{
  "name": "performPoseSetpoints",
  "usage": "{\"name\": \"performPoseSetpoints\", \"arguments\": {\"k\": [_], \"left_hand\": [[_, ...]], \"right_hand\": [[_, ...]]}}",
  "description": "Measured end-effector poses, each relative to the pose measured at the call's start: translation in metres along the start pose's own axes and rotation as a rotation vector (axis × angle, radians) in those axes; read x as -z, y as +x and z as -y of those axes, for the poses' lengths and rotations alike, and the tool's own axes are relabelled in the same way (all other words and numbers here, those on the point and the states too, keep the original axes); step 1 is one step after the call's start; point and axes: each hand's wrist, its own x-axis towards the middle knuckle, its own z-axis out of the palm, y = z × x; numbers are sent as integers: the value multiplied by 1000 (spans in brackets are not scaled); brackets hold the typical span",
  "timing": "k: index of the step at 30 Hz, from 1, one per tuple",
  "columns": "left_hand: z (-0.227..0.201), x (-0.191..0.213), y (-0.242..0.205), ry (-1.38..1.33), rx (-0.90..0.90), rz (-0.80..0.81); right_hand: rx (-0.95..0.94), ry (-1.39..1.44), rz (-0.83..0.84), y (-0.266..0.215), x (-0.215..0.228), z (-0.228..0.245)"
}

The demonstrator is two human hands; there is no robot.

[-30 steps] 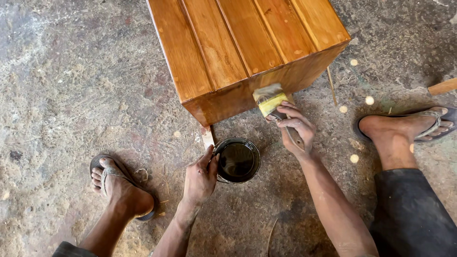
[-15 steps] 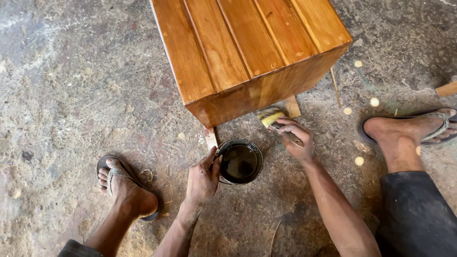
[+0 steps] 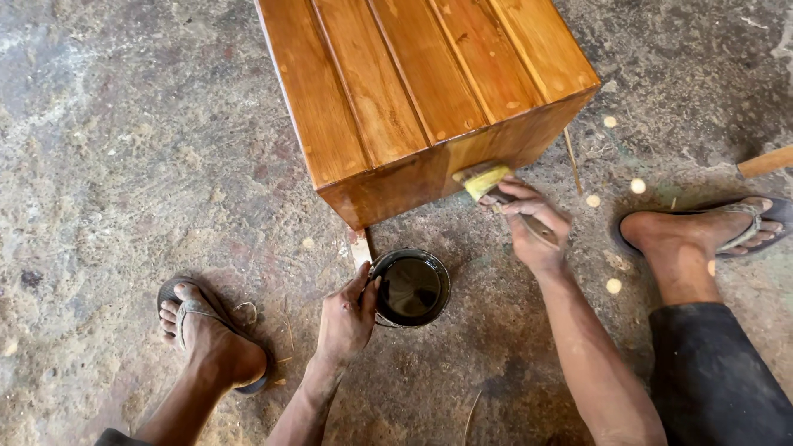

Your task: The person stains a wooden bench using a brush, dipping it into a container of dark stain and applying it to the slats and edges of the bench.

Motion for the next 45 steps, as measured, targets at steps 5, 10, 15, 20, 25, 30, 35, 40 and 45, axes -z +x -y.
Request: {"name": "performPoseSetpoints", "arguments": {"k": [5,10,15,20,25,30,35,40,45], "left_hand": [[-5,2,1,-2,-3,-18],[-8,2,1,4,8,-23],[-6,2,1,16,21,5],[-11,4,3,70,90,97],[-11,3,3,68,56,74],[-13,4,4,69,46,78],[-17,6,5,97,85,89],[-22,7,6,102,113,99],[-19,5,5,119,115,96]], "right_hand": [[69,91,-54,58,12,26],[163,46,-121,80,21,41],[107,12,-148,64,18,50],[76,-140,-153,70,12,66],[40,-42,-167,63,6,46],[-33,-33,-66,33,9,31],[-73,21,-66,-24,8,-14],[-122,-67,103,-64,17,-33],[-193,-74,179,-71,21,-34]]}}
